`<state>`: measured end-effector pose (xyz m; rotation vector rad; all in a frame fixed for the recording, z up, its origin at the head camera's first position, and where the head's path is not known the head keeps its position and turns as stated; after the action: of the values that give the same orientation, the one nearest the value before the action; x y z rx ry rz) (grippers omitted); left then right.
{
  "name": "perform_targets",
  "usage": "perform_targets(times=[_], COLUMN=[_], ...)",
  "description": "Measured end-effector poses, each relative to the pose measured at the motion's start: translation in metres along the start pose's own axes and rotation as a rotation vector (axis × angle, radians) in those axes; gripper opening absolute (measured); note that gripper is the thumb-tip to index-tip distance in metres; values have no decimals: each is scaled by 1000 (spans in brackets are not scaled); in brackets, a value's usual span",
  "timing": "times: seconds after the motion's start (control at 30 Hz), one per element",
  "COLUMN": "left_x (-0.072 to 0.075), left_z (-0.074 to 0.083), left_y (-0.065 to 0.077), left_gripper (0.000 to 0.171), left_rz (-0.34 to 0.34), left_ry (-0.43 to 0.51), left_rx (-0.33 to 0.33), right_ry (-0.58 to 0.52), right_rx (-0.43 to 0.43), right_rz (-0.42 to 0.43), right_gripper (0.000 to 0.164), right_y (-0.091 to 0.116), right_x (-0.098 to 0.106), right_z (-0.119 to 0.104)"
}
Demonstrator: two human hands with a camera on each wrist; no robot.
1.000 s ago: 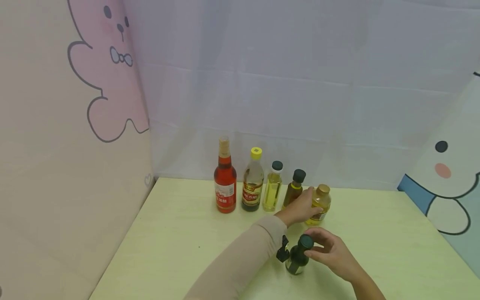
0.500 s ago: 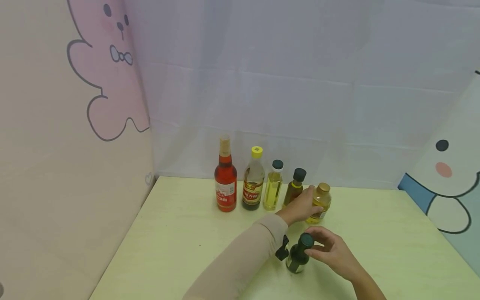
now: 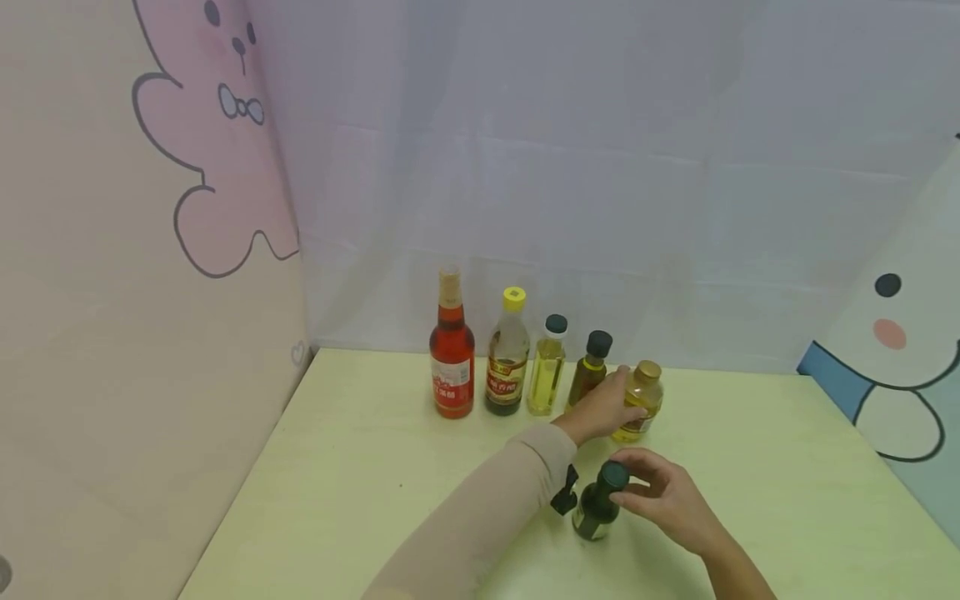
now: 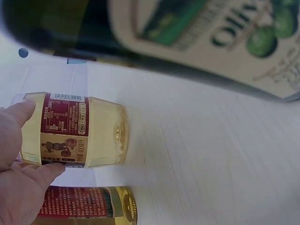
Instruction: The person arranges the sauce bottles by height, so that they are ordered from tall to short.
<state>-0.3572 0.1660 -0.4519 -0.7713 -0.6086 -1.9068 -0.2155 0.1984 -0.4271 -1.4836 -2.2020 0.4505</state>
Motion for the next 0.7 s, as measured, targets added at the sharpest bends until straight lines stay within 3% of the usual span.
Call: perform_targets(times=[0.7], left_x=[1], left_z=[-1], left_y=[-1], left_gripper=[79], left_rz=[-2], left_ry=[-17], left_rx=[36], right_ry=[44], right_rx=[-1], right_rz=[128], right_gripper=[37], right_y=[7], right_x=[25], right_z=[-4])
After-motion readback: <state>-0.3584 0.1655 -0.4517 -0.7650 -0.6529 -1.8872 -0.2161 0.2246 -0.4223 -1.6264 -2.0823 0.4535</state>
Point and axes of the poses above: each hand's wrist, its own y-axis away from the middle knuckle, its own x-axis out of the back of the hand, z = x × y, the point moved 8 cm from there along -y, towards the middle knuckle, and after that the axes turned 11 degrees about x, right-handed, at the moved point
